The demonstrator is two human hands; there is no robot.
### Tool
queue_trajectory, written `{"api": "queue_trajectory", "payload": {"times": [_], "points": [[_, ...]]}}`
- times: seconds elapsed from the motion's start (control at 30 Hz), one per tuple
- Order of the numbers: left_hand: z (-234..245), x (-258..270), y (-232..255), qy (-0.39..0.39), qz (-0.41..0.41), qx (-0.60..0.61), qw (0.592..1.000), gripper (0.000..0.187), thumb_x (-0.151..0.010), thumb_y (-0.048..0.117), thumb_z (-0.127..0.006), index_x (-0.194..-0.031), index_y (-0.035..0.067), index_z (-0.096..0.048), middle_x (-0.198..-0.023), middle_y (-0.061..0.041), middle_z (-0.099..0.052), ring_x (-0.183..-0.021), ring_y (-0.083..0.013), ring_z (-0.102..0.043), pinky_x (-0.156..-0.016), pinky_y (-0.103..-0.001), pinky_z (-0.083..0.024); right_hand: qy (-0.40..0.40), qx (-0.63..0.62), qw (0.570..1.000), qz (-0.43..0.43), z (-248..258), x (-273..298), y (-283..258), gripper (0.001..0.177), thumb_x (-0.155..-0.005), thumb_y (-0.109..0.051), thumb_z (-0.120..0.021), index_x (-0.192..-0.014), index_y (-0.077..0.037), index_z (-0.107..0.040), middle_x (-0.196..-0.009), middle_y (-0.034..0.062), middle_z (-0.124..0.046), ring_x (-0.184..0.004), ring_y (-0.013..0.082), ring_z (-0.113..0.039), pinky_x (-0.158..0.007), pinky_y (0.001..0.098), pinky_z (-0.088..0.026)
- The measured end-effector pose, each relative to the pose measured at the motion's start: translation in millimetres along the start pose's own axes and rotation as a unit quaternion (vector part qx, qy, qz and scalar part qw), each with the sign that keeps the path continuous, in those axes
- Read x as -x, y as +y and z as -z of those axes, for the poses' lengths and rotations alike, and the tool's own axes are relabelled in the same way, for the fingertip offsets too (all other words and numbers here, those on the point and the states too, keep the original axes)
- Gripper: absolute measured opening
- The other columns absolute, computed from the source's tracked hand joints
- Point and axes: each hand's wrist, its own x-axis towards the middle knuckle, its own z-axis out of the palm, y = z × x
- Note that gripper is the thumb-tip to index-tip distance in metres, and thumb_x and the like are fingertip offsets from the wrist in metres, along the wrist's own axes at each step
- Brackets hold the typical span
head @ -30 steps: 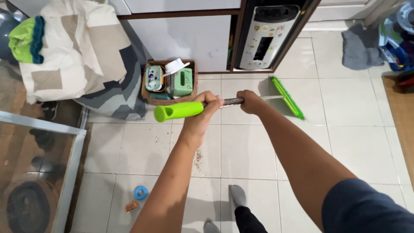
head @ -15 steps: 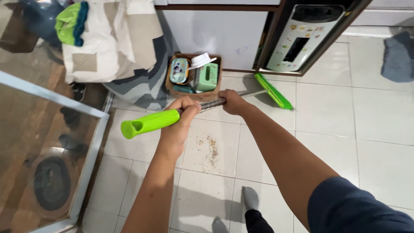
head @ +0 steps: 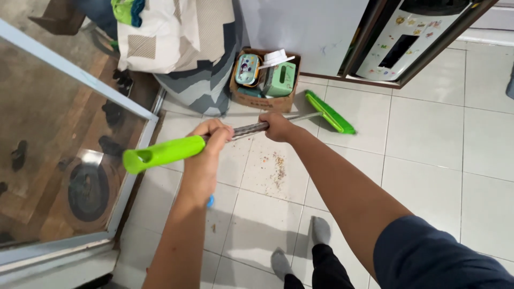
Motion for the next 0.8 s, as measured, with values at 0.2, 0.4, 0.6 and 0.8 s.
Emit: {"api": "queue_trajectory", "payload": {"times": [0.2,0.4,0.6,0.8], "points": [[59,24,14,0.022,-0.022,0.012,0.999,0.023,-0.087,-0.002,-0.058,-0.068,0.006,-0.048,-0.075,-0.002,-0.051,-0.079,-0.0134,-0.052,-0.088,-0.027,-0.048,-0.002,0.007,1.000,-0.008,-45,5,-61,0.024,-0.073,0.003,-0.064,-0.094,-0.008,-0.069,-0.095,0.0192,-0.069,-0.096,0.0404,-0.064,-0.080,0.0465,-0.051],[112,58,55,0.092,-0.003,0.076,0.993,0.020,-0.085,-0.005,-0.061,-0.069,0.005,-0.055,-0.073,-0.005,-0.055,-0.071,-0.0145,-0.051,-0.078,-0.029,-0.042,-0.032,-0.047,0.998,-0.031,-93,14,-142,0.028,-0.075,0.004,-0.059,-0.099,-0.008,-0.068,-0.097,0.0201,-0.071,-0.098,0.0406,-0.065,-0.081,0.0457,-0.052],[155,93,88,0.067,-0.105,0.045,0.991,0.028,-0.089,-0.007,-0.059,-0.066,0.007,-0.052,-0.068,-0.006,-0.052,-0.064,-0.0158,-0.045,-0.084,-0.037,-0.051,-0.059,-0.081,0.995,-0.021,-118,25,-217,0.027,-0.077,0.004,-0.057,-0.100,-0.007,-0.067,-0.097,0.0190,-0.072,-0.097,0.0376,-0.068,-0.081,0.0452,-0.053],[168,118,125,0.064,-0.094,0.173,0.978,0.028,-0.096,-0.001,-0.054,-0.071,0.009,-0.044,-0.068,-0.006,-0.041,-0.072,-0.0198,-0.046,-0.086,-0.036,-0.046,-0.108,0.002,0.993,-0.050,-74,47,-294,0.029,-0.080,-0.005,-0.058,-0.106,-0.014,-0.067,-0.105,0.0090,-0.073,-0.105,0.0314,-0.066,-0.082,0.0468,-0.052]]}}
